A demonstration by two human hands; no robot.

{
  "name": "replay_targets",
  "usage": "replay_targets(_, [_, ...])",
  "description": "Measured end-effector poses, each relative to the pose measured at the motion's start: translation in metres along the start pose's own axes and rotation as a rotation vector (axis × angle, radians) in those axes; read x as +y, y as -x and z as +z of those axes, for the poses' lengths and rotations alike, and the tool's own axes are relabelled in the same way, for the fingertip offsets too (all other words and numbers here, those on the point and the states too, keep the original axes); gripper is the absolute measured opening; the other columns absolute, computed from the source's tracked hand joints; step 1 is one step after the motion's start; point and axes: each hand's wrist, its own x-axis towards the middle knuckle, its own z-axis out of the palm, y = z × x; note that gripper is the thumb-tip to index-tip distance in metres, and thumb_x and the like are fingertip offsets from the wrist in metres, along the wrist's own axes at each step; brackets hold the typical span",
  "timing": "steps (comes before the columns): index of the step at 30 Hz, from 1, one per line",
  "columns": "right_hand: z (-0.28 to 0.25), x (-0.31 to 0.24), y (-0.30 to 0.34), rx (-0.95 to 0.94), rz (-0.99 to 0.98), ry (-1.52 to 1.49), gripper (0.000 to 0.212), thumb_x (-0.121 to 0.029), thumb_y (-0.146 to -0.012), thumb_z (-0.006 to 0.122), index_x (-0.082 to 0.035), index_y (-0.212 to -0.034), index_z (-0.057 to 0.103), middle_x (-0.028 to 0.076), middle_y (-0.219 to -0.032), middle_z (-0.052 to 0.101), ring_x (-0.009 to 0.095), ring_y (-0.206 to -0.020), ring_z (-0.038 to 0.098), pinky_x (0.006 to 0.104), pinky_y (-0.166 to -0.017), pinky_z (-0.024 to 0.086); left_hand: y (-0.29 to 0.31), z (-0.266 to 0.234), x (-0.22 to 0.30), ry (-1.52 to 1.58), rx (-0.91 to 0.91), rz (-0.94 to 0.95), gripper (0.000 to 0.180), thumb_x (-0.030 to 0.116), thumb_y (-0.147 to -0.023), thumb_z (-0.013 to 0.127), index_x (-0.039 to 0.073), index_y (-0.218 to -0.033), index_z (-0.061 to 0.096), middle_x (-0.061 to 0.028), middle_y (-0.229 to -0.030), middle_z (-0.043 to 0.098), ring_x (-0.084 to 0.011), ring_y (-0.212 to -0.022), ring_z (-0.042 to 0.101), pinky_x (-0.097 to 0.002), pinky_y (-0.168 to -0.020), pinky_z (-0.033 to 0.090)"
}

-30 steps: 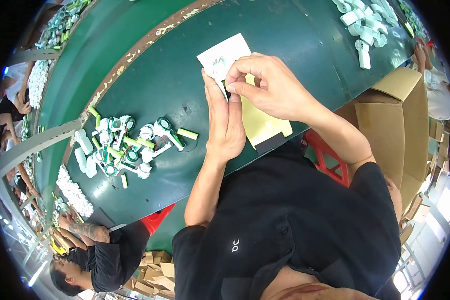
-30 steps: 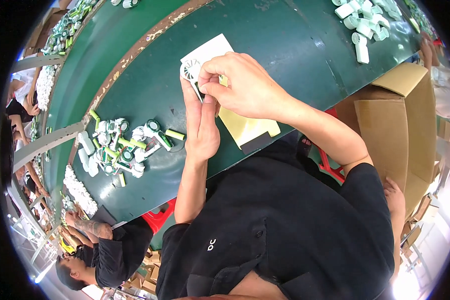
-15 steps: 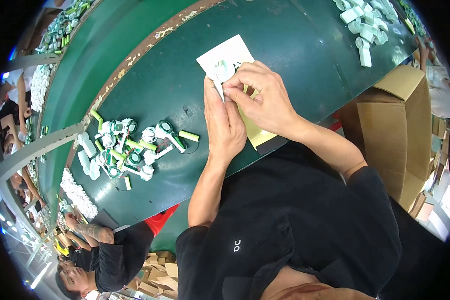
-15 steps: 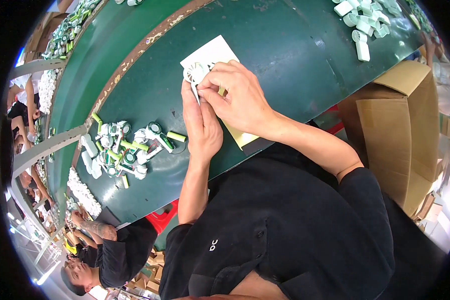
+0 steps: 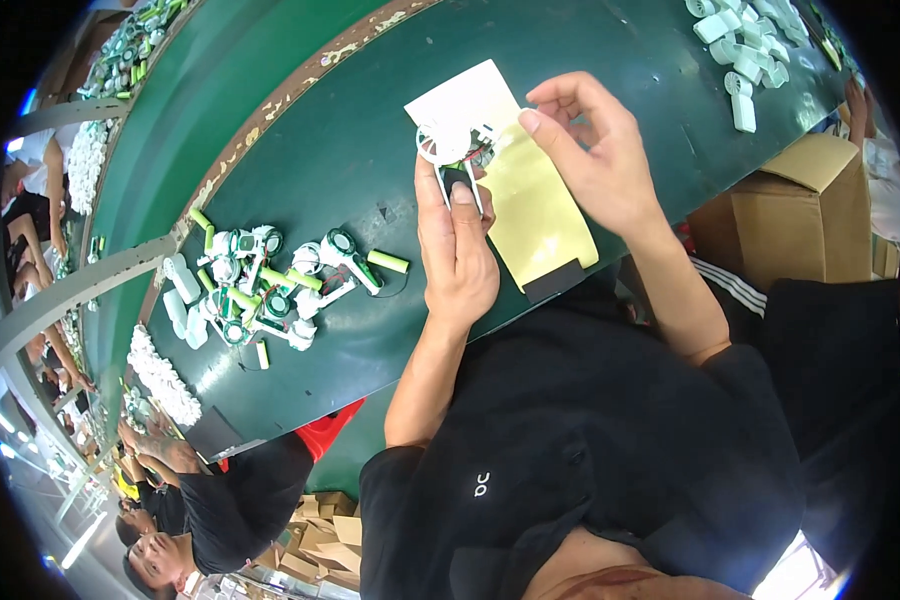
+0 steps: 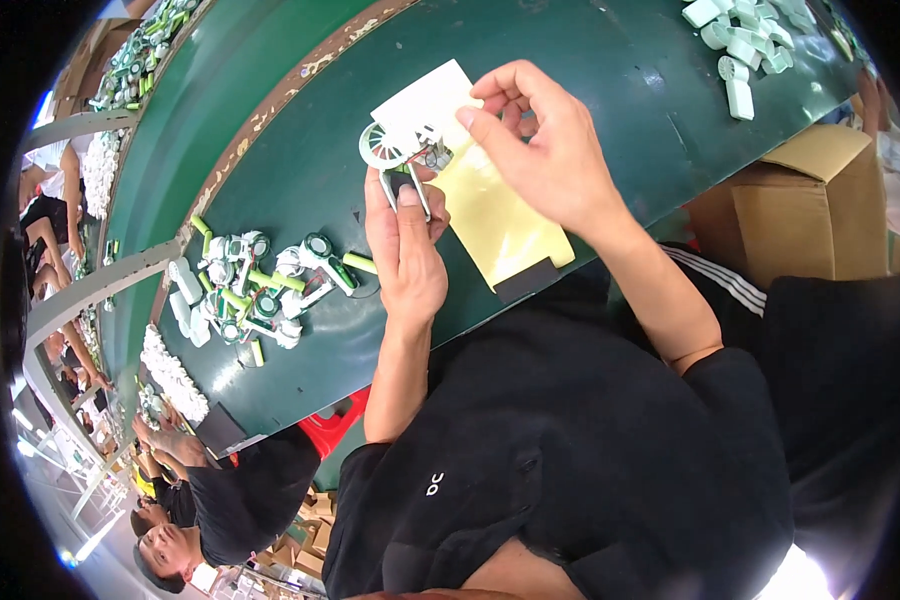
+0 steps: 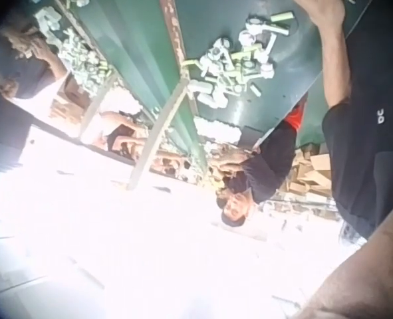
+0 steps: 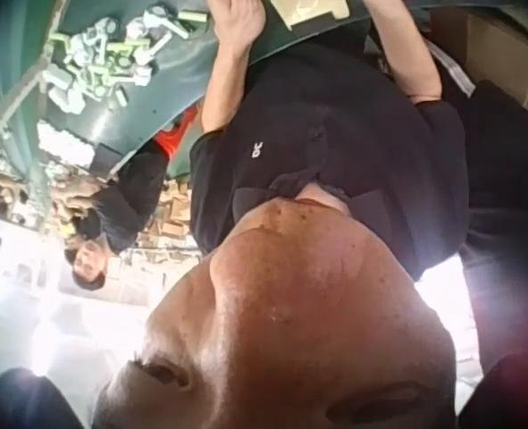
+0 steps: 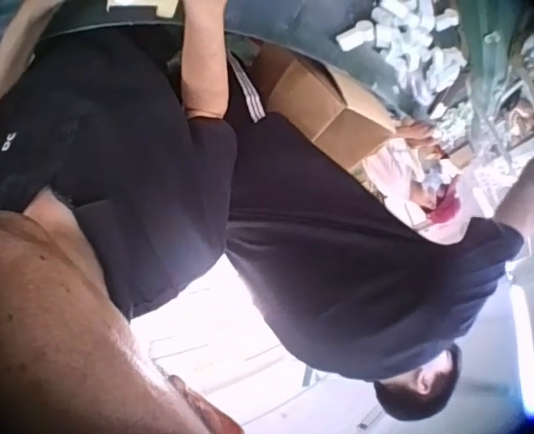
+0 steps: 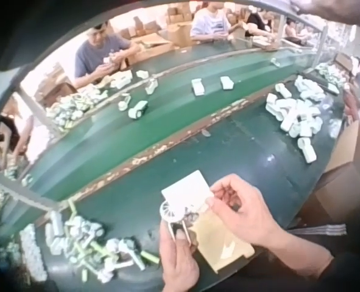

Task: The person assembles portable hand fans by hand, fitting fan blades and motor components into a plastic casing to form the fan housing.

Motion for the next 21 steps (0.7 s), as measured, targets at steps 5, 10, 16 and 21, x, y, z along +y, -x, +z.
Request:
replay_targets(5, [-0.013,0.012,-0.005,-0.394,0.44,-0.089,0.04,-0.039,-0.11,0.052,-0.001,-0.114,0.065,0.004,-0.087,0.064,0.009,-0.073,0.057,0.0252,-0.073,0.053,0.004,0.004,0.019,-0.036,-0.011,-0.043,0.031,0.015,-0.112,0.037,0.001,-0.138,0.048,-0.0002,-0.102,0.055,-0.0051,-0.076,0.043,-0.0221,-0.062,0.035])
replay_targets(10, [0.005,0.007,-0.001,-0.528,0.748,-0.203,0.057,-0.054,-0.109,0.043,-0.001,-0.119,0.061,0.007,-0.091,0.065,0.012,-0.067,0.06,0.0294,-0.059,0.055,0.01,0.001,0.016,-0.014,-0.05,-0.043,0.039,0.018,-0.113,0.042,0.0,-0.147,0.044,0.001,-0.102,0.057,-0.0044,-0.077,0.043,-0.0217,-0.064,0.035])
replay_targets(16, [0.007,0.005,0.002,-0.512,0.737,-0.4,0.045,-0.047,-0.107,0.055,-0.004,-0.112,0.066,0.006,-0.098,0.066,0.012,-0.07,0.063,0.0279,-0.064,0.056,0.009,-0.004,0.013,0.034,-0.005,-0.037,0.033,0.018,-0.112,0.048,0.0,-0.14,0.049,0.0017,-0.095,0.058,-0.004,-0.074,0.045,-0.0216,-0.062,0.036])
replay_targets(21, [0.005,0.005,0.01,-0.267,0.577,-0.615,0.025,-0.021,-0.101,0.07,-0.003,-0.118,0.064,0.005,-0.105,0.068,0.01,-0.082,0.067,0.0273,-0.072,0.057,0.008,-0.01,0.008,0.137,0.008,-0.056,0.028,0.014,-0.111,0.047,-0.003,-0.133,0.052,0.0033,-0.087,0.058,-0.0007,-0.064,0.041,-0.02,-0.055,0.032])
